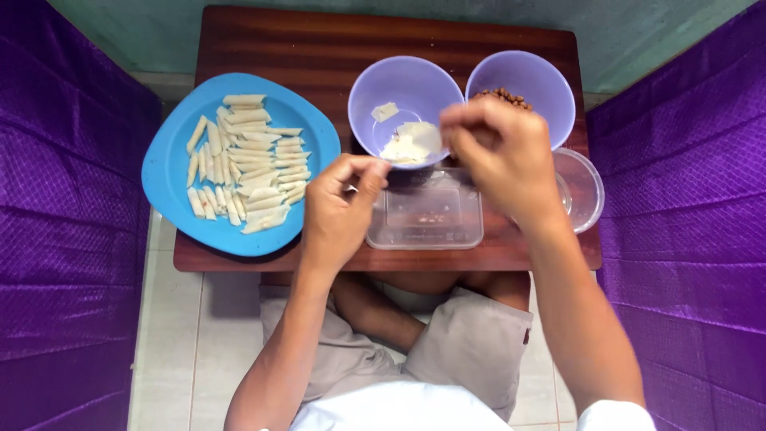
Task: Manually wrapping individual peanuts in small squares of dough to prepare them for frying or roasting.
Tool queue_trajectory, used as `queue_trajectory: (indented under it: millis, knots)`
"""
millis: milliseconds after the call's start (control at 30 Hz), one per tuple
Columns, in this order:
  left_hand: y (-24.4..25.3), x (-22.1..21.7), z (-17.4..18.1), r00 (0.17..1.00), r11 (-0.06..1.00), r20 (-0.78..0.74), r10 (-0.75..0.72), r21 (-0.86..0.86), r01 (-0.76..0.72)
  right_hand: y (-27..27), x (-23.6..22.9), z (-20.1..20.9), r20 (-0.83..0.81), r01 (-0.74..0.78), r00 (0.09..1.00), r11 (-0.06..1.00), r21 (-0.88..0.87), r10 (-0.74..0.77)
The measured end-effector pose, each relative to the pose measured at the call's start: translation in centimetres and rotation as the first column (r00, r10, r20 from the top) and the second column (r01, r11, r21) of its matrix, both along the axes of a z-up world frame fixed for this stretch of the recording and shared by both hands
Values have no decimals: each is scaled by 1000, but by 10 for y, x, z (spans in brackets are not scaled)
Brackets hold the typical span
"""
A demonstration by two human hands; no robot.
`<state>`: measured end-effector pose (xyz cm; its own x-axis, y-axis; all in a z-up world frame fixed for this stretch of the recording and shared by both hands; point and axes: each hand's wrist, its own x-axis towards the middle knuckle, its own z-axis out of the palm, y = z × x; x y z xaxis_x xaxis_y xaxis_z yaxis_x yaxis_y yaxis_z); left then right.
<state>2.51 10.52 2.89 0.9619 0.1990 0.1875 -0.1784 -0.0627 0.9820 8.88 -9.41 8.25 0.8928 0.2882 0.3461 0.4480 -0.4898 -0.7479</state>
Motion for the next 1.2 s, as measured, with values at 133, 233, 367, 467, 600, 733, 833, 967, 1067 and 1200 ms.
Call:
queue_trajectory:
  millis: [133,233,367,467,600,733,833,967,1067,1200]
  knots:
    - [11,18,-5,998,995,11,60,-82,-59,24,50,-2,-95,-43,995,999,9,44]
    - [21,30,-10,993,992,52,111,-71,-107,44,85,-21,-58,-60,998,746,-664,29]
    - [25,33,-13,992,991,52,113,-79,-109,57,118,-67,-27,-59,998,606,-793,61]
    - [25,30,-13,995,992,31,96,-89,-93,61,124,-78,-26,-73,996,563,-823,91]
    - [17,22,-11,998,989,-9,62,-135,-62,54,125,-77,-31,-103,991,588,-802,131]
    - [11,16,-13,999,989,-16,45,-142,-47,51,130,-83,-106,-168,985,633,-756,135]
    - [10,9,-15,999,992,-32,16,-126,-20,51,131,-84,-98,-159,987,640,-752,130]
    - [10,2,-23,999,995,-39,-17,-97,14,50,108,-52,-32,-156,980,666,-729,194]
    - [10,-6,-24,998,994,-34,-45,-102,42,40,58,5,0,-217,963,778,-590,269]
    - [-3,-16,-10,993,983,38,-113,-144,117,21,-6,26,-82,-266,964,917,-299,253]
